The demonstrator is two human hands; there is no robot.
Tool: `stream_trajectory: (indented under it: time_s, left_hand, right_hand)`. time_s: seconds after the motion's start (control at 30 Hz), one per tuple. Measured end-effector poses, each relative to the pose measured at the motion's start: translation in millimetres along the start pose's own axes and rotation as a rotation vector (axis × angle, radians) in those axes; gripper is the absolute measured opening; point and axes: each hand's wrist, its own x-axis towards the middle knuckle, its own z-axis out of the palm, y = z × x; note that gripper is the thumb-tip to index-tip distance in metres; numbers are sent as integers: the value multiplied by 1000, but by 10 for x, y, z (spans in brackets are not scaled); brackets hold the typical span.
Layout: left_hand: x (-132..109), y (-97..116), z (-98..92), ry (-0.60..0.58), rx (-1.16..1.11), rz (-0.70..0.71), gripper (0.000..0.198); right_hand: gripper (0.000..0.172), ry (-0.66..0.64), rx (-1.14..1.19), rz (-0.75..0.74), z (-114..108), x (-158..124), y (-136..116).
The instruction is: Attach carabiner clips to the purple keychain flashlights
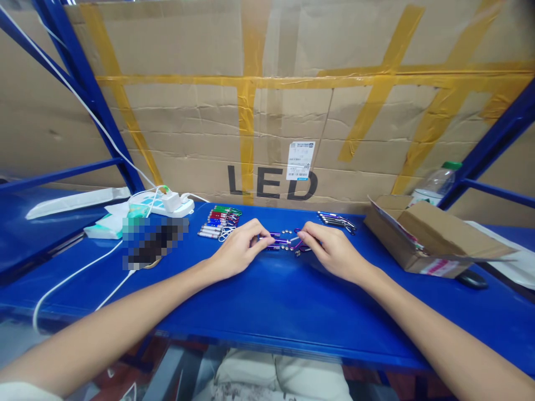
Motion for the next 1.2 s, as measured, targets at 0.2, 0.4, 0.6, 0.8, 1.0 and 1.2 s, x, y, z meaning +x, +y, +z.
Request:
stream_trajectory:
  time_s: [0.2,0.4,0.6,0.8,1.0,1.2]
  left_hand:
    - [-1,-14,1,-2,0,15,23]
    - [2,-18,4,-18,-10,18,22]
    - [3,-21,12,-70,-21,4,27]
    - [-1,11,9,-110,-8,-12,33]
    - [-13,-33,19,-129,38,21,22]
    - [-19,-27,23,-168,91,-9,20]
  right_hand:
    - [36,-17,-14,6,-9,4,-5]
    - [36,-83,8,-9,-12,-2,-10]
    - [36,-166,31,-16,-10,-9,-17]
    - [41,-290,145,46,-1,4,-64]
    - [39,-390,182,78,9,6,-83]
    - [46,-436,241,120,-19,7,-82]
